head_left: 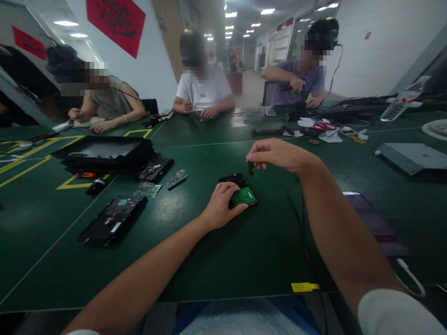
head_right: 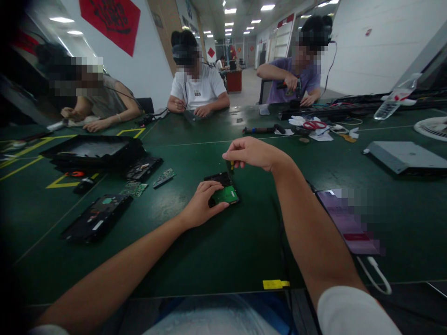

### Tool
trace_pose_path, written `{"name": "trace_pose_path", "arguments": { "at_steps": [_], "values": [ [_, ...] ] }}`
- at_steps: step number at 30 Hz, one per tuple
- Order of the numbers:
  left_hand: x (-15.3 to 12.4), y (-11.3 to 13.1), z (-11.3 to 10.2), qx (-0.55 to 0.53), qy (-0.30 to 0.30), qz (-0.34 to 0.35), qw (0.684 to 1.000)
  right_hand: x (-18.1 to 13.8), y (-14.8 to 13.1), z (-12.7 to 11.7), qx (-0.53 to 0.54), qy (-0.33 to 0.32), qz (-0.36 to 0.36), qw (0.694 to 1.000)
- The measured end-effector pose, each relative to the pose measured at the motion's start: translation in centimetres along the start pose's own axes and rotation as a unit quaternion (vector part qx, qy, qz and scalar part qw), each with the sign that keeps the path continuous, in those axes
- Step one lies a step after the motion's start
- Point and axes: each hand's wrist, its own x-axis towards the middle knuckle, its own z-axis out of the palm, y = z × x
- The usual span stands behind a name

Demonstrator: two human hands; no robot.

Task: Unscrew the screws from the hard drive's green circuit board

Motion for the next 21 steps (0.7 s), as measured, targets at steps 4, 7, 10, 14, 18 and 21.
{"name": "trace_pose_path", "arguments": {
  "at_steps": [4,7,10,14,18,21],
  "values": [
    [0.03,0.22,-0.09,0.001,-0.002,0.0,1.0,0.33,0.1,0.4,0.02,0.007,0.015,1.0],
    [0.08,0.38,-0.06,0.001,0.006,0.005,1.0,0.45,0.22,0.6,0.059,-0.023,0.017,0.998],
    [0.11,0.4,0.0,0.0,0.007,0.006,1.0,0.38,0.36,0.54,0.079,-0.06,0.004,0.995],
    [0.14,0.37,-0.05,0.0,0.002,0.003,1.0,0.19,0.53,0.4,0.093,-0.082,-0.01,0.992],
    [0.14,0.45,-0.15,-0.002,0.003,0.003,1.0,0.07,0.69,0.39,0.137,-0.084,0.007,0.987],
    [0.12,0.44,-0.14,-0.003,0.005,0.004,1.0,-0.05,0.7,0.23,0.155,-0.086,0.012,0.984]
  ]
}}
